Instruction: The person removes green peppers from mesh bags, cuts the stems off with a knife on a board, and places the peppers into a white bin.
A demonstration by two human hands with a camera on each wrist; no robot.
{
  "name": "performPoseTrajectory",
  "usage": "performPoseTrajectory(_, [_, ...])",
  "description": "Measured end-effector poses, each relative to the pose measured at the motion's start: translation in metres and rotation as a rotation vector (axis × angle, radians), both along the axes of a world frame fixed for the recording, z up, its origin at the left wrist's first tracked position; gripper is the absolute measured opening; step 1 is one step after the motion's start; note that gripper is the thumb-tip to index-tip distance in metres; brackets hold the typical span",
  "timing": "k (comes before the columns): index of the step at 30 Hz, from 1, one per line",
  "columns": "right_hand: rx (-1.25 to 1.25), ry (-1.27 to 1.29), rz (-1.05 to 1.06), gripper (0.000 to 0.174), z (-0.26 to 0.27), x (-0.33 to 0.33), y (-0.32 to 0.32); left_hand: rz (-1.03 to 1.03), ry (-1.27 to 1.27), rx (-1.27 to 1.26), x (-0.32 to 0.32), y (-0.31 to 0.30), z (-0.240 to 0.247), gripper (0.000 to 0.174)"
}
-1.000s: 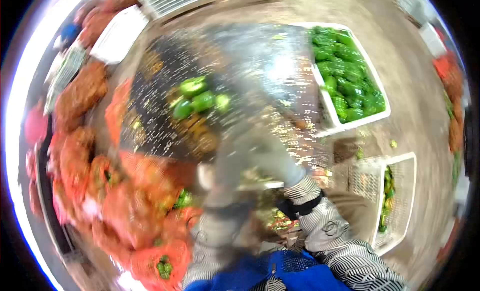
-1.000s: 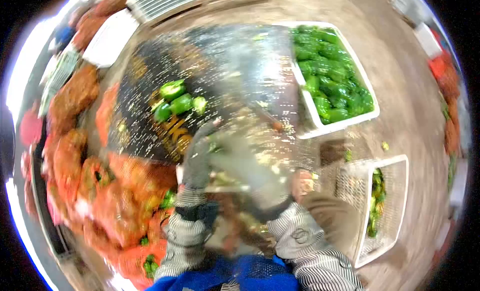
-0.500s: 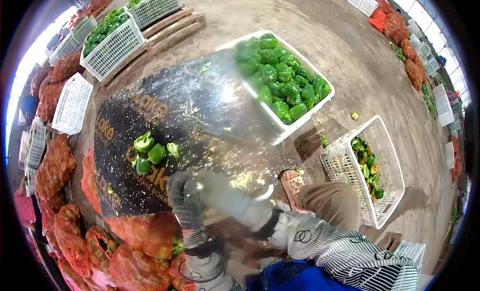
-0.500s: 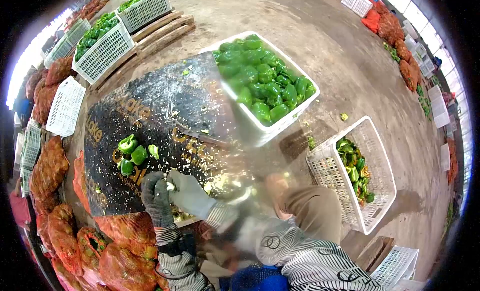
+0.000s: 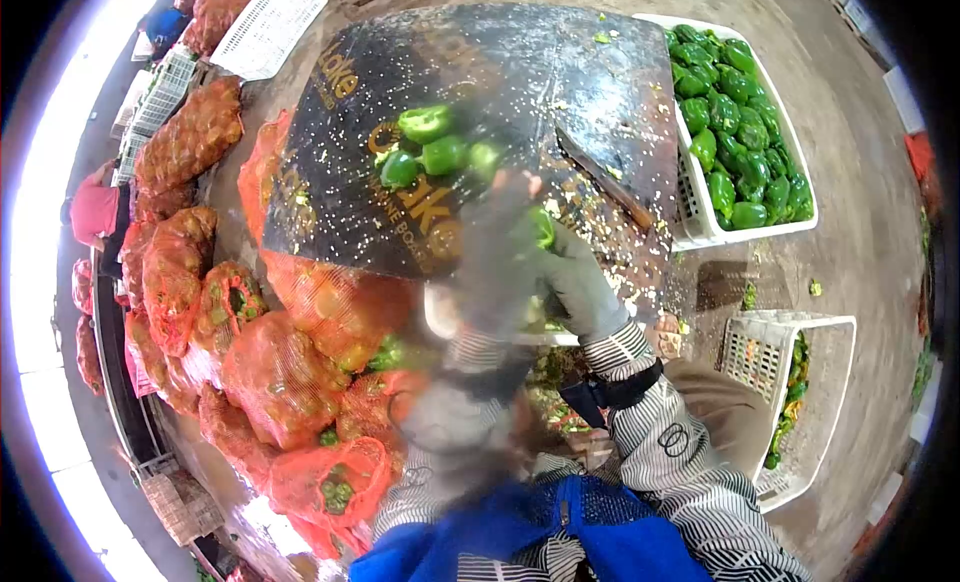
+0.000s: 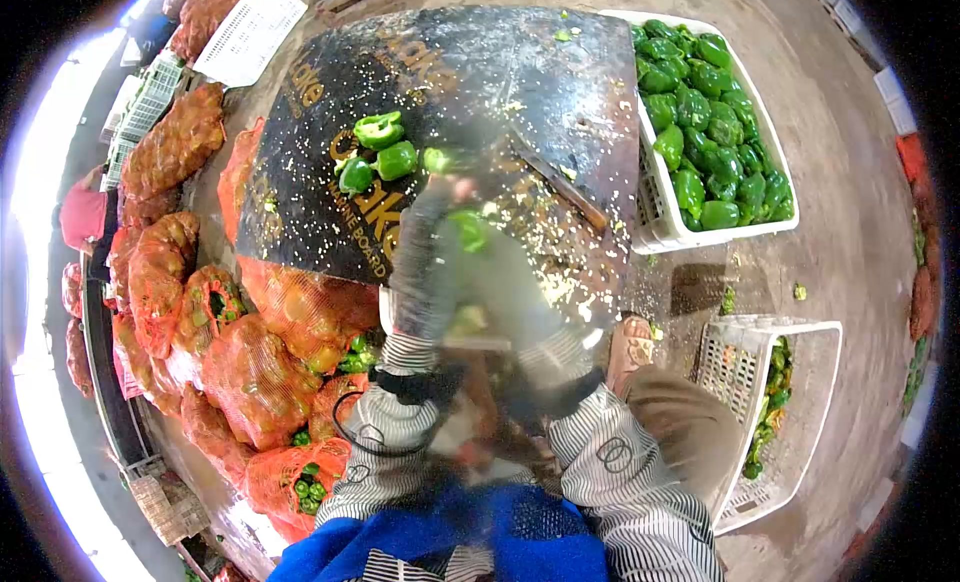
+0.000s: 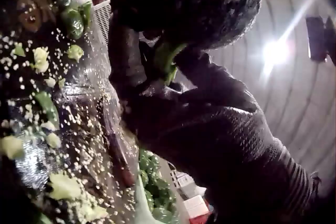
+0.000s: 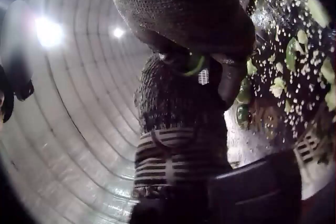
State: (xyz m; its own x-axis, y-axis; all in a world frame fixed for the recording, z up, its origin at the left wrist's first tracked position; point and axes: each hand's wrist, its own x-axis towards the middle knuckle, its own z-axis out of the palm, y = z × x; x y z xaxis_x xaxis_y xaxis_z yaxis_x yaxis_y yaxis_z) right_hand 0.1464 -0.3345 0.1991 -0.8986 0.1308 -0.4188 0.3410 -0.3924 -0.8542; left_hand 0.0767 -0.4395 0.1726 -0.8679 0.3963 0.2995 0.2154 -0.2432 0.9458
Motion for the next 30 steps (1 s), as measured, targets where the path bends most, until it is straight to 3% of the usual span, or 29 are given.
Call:
performPoseTrajectory(1, [-0.002, 0.008, 0.004, 0.037, -0.006, -0.001, 0.005, 0.104, 0.305, -0.45, -0.005, 0.003, 0.006, 0.057])
performPoseTrajectory(2, [0.414, 0.062, 0.121, 0.034, -0.016, 0.0, 0.014, 0.211, 0.606, -0.905, -0.01, 0.005, 0.008, 0.042])
performPoseTrajectory(3, [0.827, 0.12, 0.235, 0.032, -0.026, 0.001, 0.027, 0.22, 0.609, -0.917, -0.02, 0.003, 0.0, 0.042])
performPoseTrajectory(5, [1.361, -0.091, 0.689, 0.033, -0.033, 0.007, 0.066, 0.524, 0.71, -0.863, -0.048, -0.011, -0.015, 0.039])
performPoseTrajectory(7, [1.228, -0.106, 0.464, 0.035, -0.032, 0.006, 0.133, 0.637, 0.512, -0.88, -0.075, -0.025, -0.015, 0.035])
performPoseTrajectory(8, [0.964, 0.06, 0.096, 0.04, -0.041, -0.001, 0.173, 0.66, 0.395, -0.88, -0.096, -0.036, -0.024, 0.034])
performPoseTrajectory(9, [1.061, -0.12, -0.161, 0.047, -0.029, -0.008, 0.205, 0.682, 0.283, -0.87, -0.122, -0.046, -0.038, 0.032])
performPoseTrajectory(10, [1.614, -0.098, -0.323, 0.049, -0.04, -0.01, 0.255, 0.684, 0.4, -0.964, -0.145, -0.052, -0.049, 0.032])
performPoseTrajectory(12, [1.613, -0.137, -0.528, 0.053, -0.044, -0.017, 0.346, 0.606, 0.59, -1.018, -0.173, -0.043, -0.043, 0.038])
performPoseTrajectory(13, [1.847, -0.028, -0.593, 0.055, -0.07, -0.016, 0.405, 0.562, 0.643, -1.072, -0.185, -0.034, -0.039, 0.04])
performPoseTrajectory(15, [1.751, -0.374, -0.539, 0.056, -0.061, -0.032, 0.419, 0.554, 0.685, -1.211, -0.22, -0.025, -0.051, 0.047])
performPoseTrajectory(16, [2.038, -0.453, -0.398, 0.056, -0.101, -0.029, 0.471, 0.486, 0.548, -1.355, -0.234, -0.02, -0.054, 0.05])
performPoseTrajectory(17, [2.022, -0.462, -0.388, 0.056, -0.142, -0.023, 0.5, 0.407, 0.405, -1.489, -0.249, -0.014, -0.057, 0.054])
performPoseTrajectory(18, [2.151, -0.546, -0.208, 0.055, -0.183, -0.018, 0.518, 0.258, 0.12, -1.409, -0.268, -0.019, -0.067, 0.063])
performPoseTrajectory(19, [2.272, -0.626, -0.012, 0.055, -0.204, -0.015, 0.527, 0.247, 0.112, -1.423, -0.274, -0.017, -0.076, 0.063])
performPoseTrajectory(20, [2.331, -0.67, 0.045, 0.056, -0.195, -0.016, 0.516, 0.218, 0.137, -1.43, -0.276, -0.016, -0.079, 0.062])
performPoseTrajectory(23, [2.139, -0.714, 0.14, 0.053, -0.109, -0.045, 0.448, 0.204, 0.139, -1.478, -0.254, 0.006, -0.043, 0.064])
performPoseTrajectory(25, [1.833, -0.119, -0.067, 0.058, -0.044, -0.065, 0.383, 0.238, 0.315, -1.251, -0.228, 0.015, -0.014, 0.068])
performPoseTrajectory(27, [0.69, -0.146, -0.053, 0.048, 0.016, -0.08, 0.297, 0.005, 0.245, -0.964, -0.18, 0.039, 0.044, 0.074])
performPoseTrajectory(28, [0.393, -0.173, 0.026, 0.053, 0.042, -0.083, 0.258, -0.089, 0.206, -0.88, -0.154, 0.06, 0.08, 0.075])
performPoseTrajectory(29, [0.116, -0.242, 0.094, 0.059, 0.068, -0.085, 0.219, -0.133, 0.362, -0.87, -0.14, 0.062, 0.093, 0.076])
performPoseTrajectory(30, [0.164, -0.066, 0.203, 0.058, 0.08, -0.084, 0.203, -0.165, 0.407, -0.878, -0.126, 0.071, 0.115, 0.078])
